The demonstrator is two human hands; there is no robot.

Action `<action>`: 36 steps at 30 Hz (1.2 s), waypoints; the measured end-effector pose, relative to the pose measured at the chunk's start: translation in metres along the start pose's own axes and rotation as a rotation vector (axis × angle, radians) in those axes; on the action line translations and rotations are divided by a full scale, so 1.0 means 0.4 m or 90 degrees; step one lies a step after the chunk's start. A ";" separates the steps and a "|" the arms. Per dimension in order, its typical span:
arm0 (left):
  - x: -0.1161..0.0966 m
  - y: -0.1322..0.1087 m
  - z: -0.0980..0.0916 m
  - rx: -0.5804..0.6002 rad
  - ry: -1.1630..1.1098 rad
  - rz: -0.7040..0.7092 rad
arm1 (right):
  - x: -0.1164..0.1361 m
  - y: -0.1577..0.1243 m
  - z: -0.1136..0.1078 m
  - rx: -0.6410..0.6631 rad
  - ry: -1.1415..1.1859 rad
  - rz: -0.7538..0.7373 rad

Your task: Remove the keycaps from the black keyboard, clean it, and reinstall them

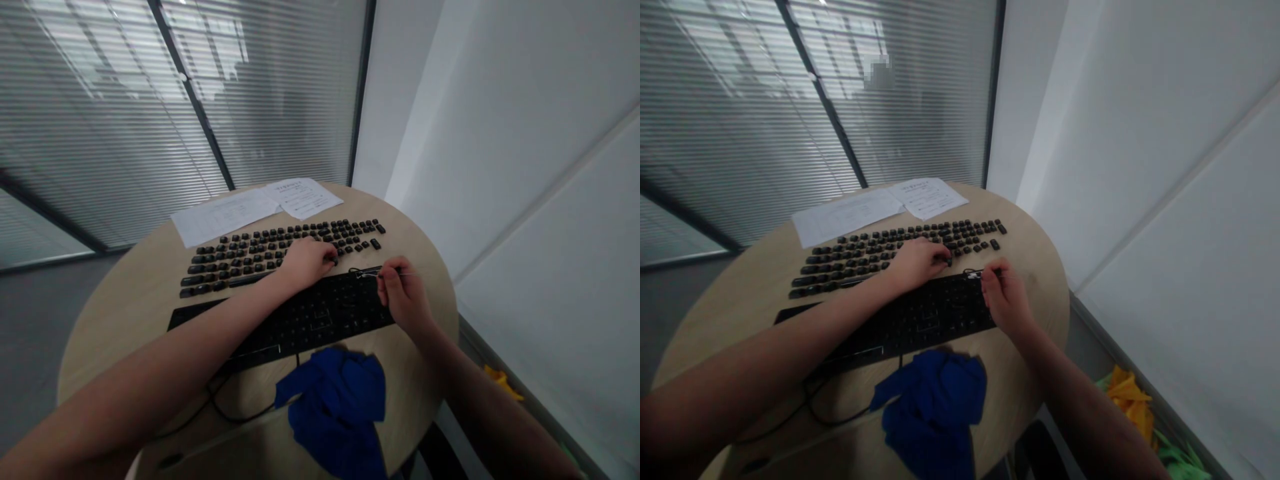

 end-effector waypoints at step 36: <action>-0.011 -0.109 -0.120 0.021 -0.049 0.031 | -0.012 0.001 -0.025 0.092 0.011 0.018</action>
Point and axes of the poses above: each hand's wrist, its own y-axis towards the middle knuckle, its own z-axis out of the palm, x = y × z, the point moved 1 cm from there along y, towards the middle knuckle, and after that the axes turned 8 degrees about -x, right-handed, at the moved point
